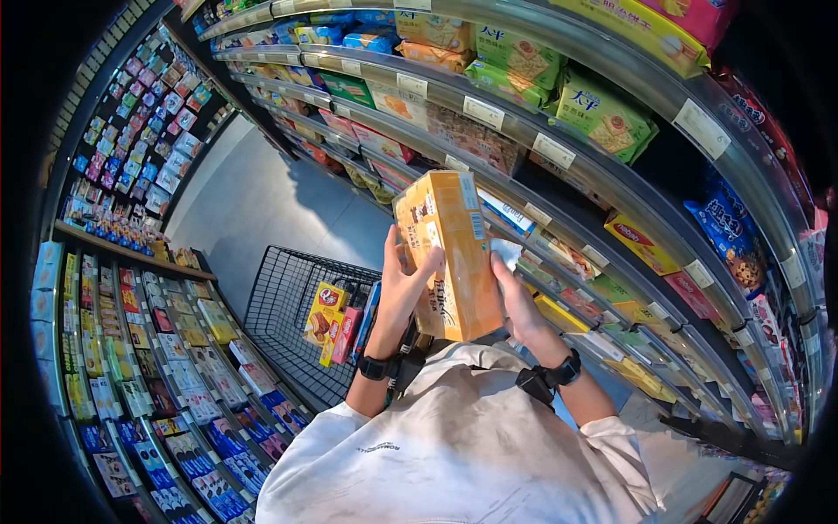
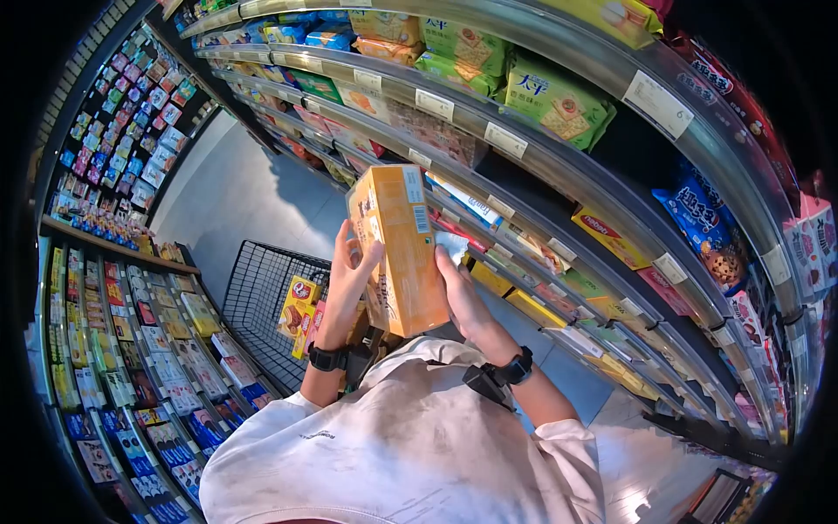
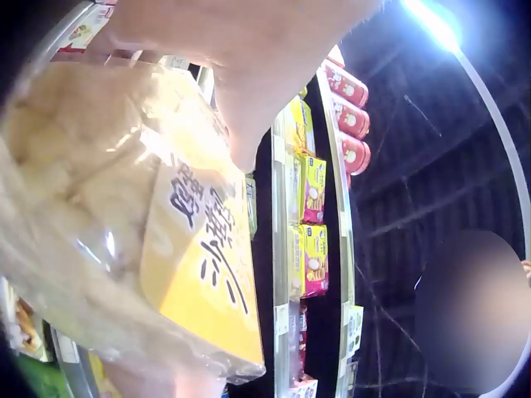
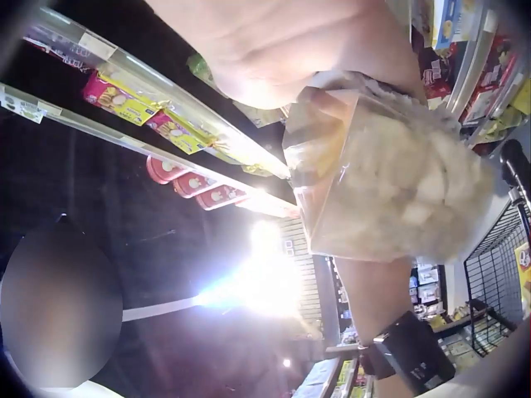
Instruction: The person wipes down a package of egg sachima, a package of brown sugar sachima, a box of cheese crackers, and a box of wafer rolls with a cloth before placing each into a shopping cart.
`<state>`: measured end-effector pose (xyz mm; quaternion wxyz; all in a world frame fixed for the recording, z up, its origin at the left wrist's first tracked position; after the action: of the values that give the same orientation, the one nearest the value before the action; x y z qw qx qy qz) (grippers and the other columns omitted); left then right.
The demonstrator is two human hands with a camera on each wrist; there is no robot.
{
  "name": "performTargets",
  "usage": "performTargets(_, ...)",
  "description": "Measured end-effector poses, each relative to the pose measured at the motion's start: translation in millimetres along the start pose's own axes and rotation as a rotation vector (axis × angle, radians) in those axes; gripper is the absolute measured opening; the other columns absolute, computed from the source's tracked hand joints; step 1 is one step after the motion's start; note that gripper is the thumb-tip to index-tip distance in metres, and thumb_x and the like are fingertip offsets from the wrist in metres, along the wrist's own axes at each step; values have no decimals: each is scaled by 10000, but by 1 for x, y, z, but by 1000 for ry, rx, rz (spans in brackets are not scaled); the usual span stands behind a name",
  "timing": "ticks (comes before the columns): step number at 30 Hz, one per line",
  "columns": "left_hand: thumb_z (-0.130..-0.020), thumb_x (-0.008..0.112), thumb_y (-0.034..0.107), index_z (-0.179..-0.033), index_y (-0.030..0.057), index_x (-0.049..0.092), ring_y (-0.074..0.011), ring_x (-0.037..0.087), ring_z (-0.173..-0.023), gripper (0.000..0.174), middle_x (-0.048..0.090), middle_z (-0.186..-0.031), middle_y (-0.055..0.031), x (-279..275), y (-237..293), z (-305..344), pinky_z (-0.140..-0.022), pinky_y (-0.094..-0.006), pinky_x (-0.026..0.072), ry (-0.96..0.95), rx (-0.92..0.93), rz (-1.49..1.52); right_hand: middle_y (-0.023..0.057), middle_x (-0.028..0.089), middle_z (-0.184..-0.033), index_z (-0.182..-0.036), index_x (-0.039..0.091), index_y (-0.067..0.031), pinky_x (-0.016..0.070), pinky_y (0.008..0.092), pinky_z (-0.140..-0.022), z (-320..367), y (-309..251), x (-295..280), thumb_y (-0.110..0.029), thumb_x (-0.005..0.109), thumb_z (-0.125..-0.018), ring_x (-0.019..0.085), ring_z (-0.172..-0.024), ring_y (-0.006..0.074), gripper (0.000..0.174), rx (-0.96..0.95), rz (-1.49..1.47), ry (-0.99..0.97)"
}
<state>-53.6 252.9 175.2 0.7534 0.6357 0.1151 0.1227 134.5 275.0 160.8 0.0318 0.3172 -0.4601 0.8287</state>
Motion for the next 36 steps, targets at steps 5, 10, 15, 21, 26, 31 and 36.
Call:
performTargets(5, -1027, 600, 294, -1478, -27, 379, -150, 596, -1198, 597, 598, -1318, -101, -8, -9, 1, -942, -299, 538, -105, -57, 427, 67, 570, -1400, -1427, 496, -63, 447, 339, -1037, 17, -22, 6, -453, 415, -1082, 560, -1254, 155, 527, 116, -105, 22)
performTargets(10, -1075, 490, 330, -1539, 94, 300, -148, 658, -1116, 554, 583, -1336, -83, 5, -22, 3, -855, -295, 600, -84, -222, 683, 61, 566, -1393, -1440, 473, -54, 427, 342, -1056, -5, -8, -14, -427, 474, -1070, 541, -1258, 139, 526, -38, -73, -1)
performTargets(15, -1054, 558, 235, -1570, 103, 242, -150, 615, -1183, 619, 553, -1390, -88, 5, -6, 8, -917, -326, 579, -110, -34, 556, 63, 573, -1363, -1481, 401, -4, 428, 289, -1032, -5, -25, -24, -432, 518, -1056, 539, -1228, 121, 615, -291, -104, 182)
performTargets(21, -1044, 582, 197, -1577, 98, 252, -160, 572, -1229, 635, 543, -1421, -104, 9, 1, 9, -998, -327, 510, -46, 167, 351, 108, 614, -1296, -1392, 520, 8, 437, 317, -999, 2, -35, 2, -401, 451, -1087, 572, -1146, 161, 515, -332, 460, 102)
performTargets(26, -1044, 580, 204, -1561, 90, 284, -167, 588, -1200, 606, 559, -1394, -103, 1, -2, 4, -980, -322, 521, 58, 79, 435, 191, 410, -1552, -1425, 489, 21, 330, 362, -1140, 9, -29, 23, -273, 446, -1091, 436, -1397, 305, 447, -622, 806, -107)
performTargets(31, -1044, 581, 214, -1540, 94, 301, -177, 603, -1171, 582, 555, -1377, -106, -9, -1, -3, -930, -325, 548, 212, 225, 448, 161, 480, -1490, -1421, 497, 18, 343, 347, -1129, 12, -15, 17, -324, 437, -1093, 461, -1359, 267, 478, -462, 695, -71)
performTargets(36, -1012, 628, 173, -1602, 103, 191, -193, 529, -1282, 737, 492, -1463, -114, -7, 9, 8, -1066, -350, 460, 46, 210, 473, 107, 561, -1379, -1418, 487, 33, 387, 311, -1065, -15, 11, -15, -491, 473, -1059, 518, -1236, 173, 636, -167, 271, 178)
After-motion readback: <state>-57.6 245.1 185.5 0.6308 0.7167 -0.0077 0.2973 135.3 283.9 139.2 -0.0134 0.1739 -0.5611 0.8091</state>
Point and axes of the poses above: each hand's wrist, its own z-axis away from the middle knuckle, its own x-axis out of the palm, y = z × x, the point moved 3 cm from there along -z, towards the middle knuckle
